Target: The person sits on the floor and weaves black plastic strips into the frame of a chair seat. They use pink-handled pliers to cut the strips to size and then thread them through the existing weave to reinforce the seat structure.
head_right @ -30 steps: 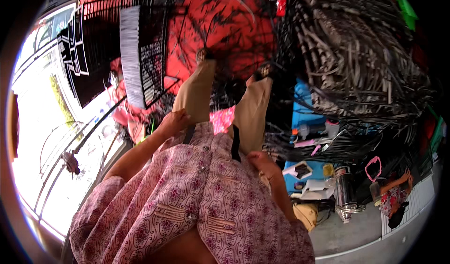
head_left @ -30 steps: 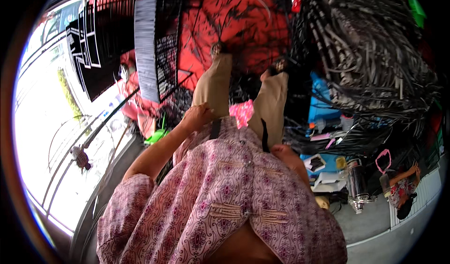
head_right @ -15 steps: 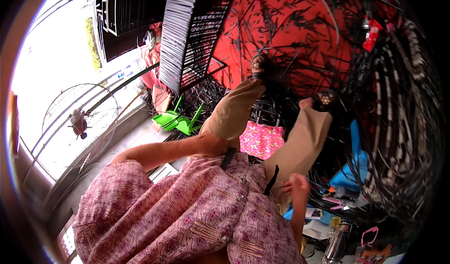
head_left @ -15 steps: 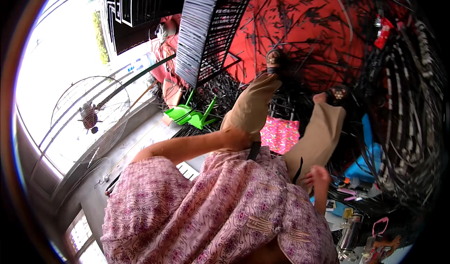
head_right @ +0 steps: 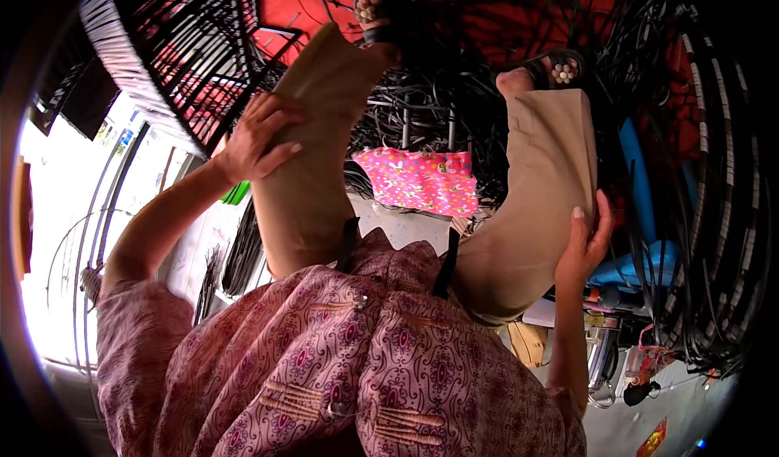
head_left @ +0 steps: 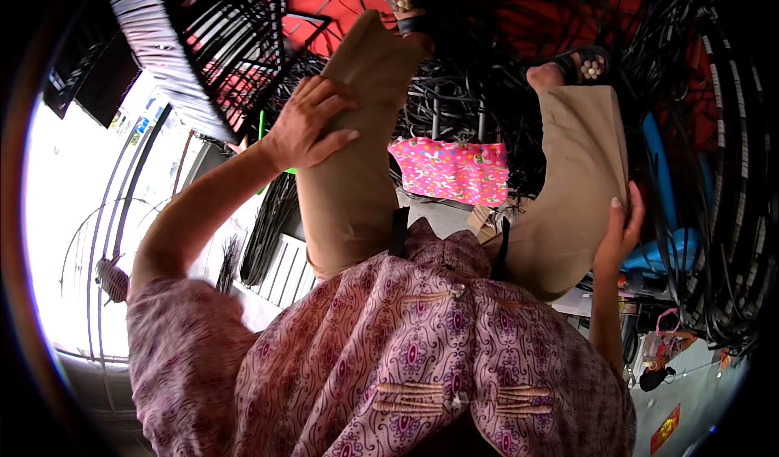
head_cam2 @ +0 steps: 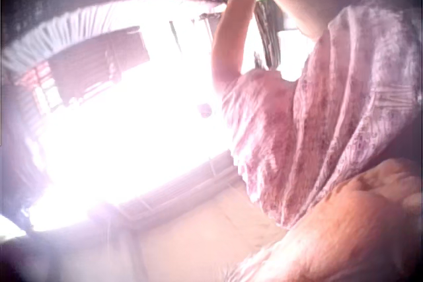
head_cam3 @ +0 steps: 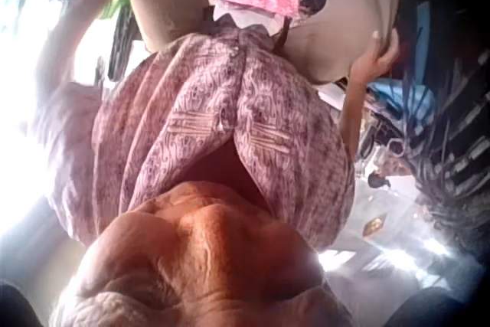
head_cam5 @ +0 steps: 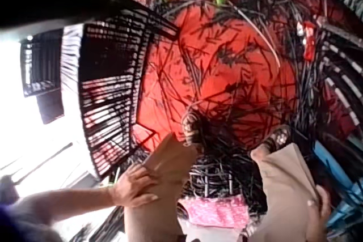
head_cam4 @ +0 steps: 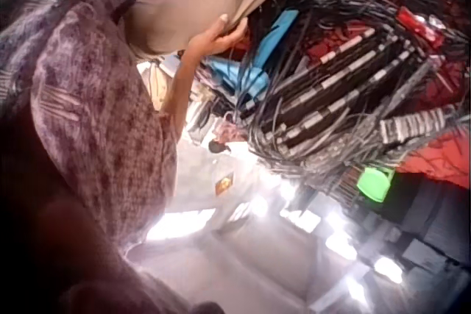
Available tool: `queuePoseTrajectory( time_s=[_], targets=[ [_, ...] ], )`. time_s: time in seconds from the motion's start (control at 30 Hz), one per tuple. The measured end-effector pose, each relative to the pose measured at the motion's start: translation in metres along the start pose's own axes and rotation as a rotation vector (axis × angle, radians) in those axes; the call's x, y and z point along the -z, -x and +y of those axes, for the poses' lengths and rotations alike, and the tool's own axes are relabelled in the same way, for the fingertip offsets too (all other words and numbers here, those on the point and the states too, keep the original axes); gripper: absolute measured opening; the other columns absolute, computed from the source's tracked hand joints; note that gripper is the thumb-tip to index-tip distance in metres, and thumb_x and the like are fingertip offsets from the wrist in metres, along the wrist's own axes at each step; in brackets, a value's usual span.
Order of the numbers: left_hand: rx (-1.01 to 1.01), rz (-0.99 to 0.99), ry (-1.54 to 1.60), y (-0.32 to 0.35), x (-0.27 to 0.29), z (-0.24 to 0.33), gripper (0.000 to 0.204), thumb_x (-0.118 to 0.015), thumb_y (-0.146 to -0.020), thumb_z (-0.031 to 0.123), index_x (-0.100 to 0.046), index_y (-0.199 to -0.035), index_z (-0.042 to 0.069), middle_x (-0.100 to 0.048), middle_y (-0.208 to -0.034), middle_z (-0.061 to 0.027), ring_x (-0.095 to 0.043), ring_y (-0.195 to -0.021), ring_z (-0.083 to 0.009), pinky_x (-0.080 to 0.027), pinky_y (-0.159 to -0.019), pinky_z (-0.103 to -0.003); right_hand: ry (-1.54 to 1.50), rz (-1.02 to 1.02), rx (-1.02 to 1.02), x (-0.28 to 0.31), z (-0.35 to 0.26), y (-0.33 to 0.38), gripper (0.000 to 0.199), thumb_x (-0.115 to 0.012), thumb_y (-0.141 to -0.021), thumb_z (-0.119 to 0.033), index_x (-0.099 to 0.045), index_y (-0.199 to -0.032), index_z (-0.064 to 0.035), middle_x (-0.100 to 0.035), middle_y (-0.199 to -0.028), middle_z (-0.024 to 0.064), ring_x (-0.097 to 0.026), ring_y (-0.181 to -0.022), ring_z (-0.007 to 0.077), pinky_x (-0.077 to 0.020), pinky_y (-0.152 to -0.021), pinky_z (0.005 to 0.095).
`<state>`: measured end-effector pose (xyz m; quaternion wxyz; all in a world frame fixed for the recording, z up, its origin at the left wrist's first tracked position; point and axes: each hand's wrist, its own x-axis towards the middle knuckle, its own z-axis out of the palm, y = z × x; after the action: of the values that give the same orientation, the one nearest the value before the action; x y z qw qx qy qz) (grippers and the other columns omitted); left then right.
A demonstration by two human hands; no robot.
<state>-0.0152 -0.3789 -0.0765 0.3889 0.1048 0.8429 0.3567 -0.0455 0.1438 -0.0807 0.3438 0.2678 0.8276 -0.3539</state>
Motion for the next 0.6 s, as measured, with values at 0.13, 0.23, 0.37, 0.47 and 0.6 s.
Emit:
queuePoseTrajectory(
  time_s=[0.13, 0.23, 0.37, 0.47, 0.6],
  targets=[
    [-0.033, -0.042, 0.039, -0.010, 0.010, -0.012, 0.041, -0.065, -0.080, 0.036, -0.063, -0.106, 0.004, -0.060, -0.112, -0.0145, -0.054, -0.097, -0.0334, -0.041, -0.088, -0.043, -0.039, -0.105, -0.078, 0.004, -0.008, -0.003, 0.043, -0.049, -0.097, -0.019, -0.052, -0.134, 0.0022, -0.051, -0.136, 0.0150, -0.050, -0.123, 0.0241, -0.0379, -0.106, 0.0364],
    [-0.098, -0.048, 0.046, -0.015, 0.008, -0.024, 0.042, -0.064, -0.081, 0.037, -0.062, -0.105, 0.003, -0.059, -0.112, -0.0174, -0.055, -0.095, -0.0344, -0.042, -0.086, -0.044, -0.010, -0.112, 0.075, 0.003, 0.001, -0.010, 0.043, -0.046, -0.097, -0.019, -0.051, -0.134, 0.0035, -0.048, -0.139, 0.0163, -0.048, -0.127, 0.0265, -0.0365, -0.108, 0.0397],
    [-0.152, -0.055, 0.006, -0.018, 0.018, -0.036, 0.042, -0.063, -0.084, 0.040, -0.063, -0.103, 0.003, -0.060, -0.109, -0.0191, -0.057, -0.098, -0.0361, -0.045, -0.082, -0.046, 0.113, -0.077, 0.181, -0.008, -0.019, -0.007, 0.045, -0.044, -0.098, -0.024, -0.051, -0.132, 0.0044, -0.046, -0.140, 0.0189, -0.046, -0.129, 0.0312, -0.0346, -0.110, 0.0442],
    [-0.167, -0.064, -0.045, -0.027, 0.022, -0.035, 0.044, -0.060, -0.085, 0.045, -0.064, -0.100, 0.004, -0.060, -0.107, -0.0180, -0.059, -0.097, -0.0355, -0.045, -0.080, -0.046, 0.220, -0.023, 0.251, -0.013, -0.013, -0.008, 0.052, -0.043, -0.099, -0.032, -0.048, -0.134, 0.0057, -0.044, -0.141, 0.0223, -0.043, -0.130, 0.0351, -0.0337, -0.109, 0.0470],
    [-0.231, 0.021, -0.133, -0.017, 0.022, -0.039, 0.045, -0.060, -0.085, 0.047, -0.065, -0.096, 0.004, -0.062, -0.108, -0.0177, -0.060, -0.095, -0.0356, -0.046, -0.079, -0.046, 0.266, 0.108, 0.303, -0.026, -0.006, 0.007, 0.059, -0.043, -0.098, -0.039, -0.045, -0.136, 0.0061, -0.041, -0.143, 0.0239, -0.041, -0.132, 0.0374, -0.0326, -0.110, 0.0491]
  ],
)
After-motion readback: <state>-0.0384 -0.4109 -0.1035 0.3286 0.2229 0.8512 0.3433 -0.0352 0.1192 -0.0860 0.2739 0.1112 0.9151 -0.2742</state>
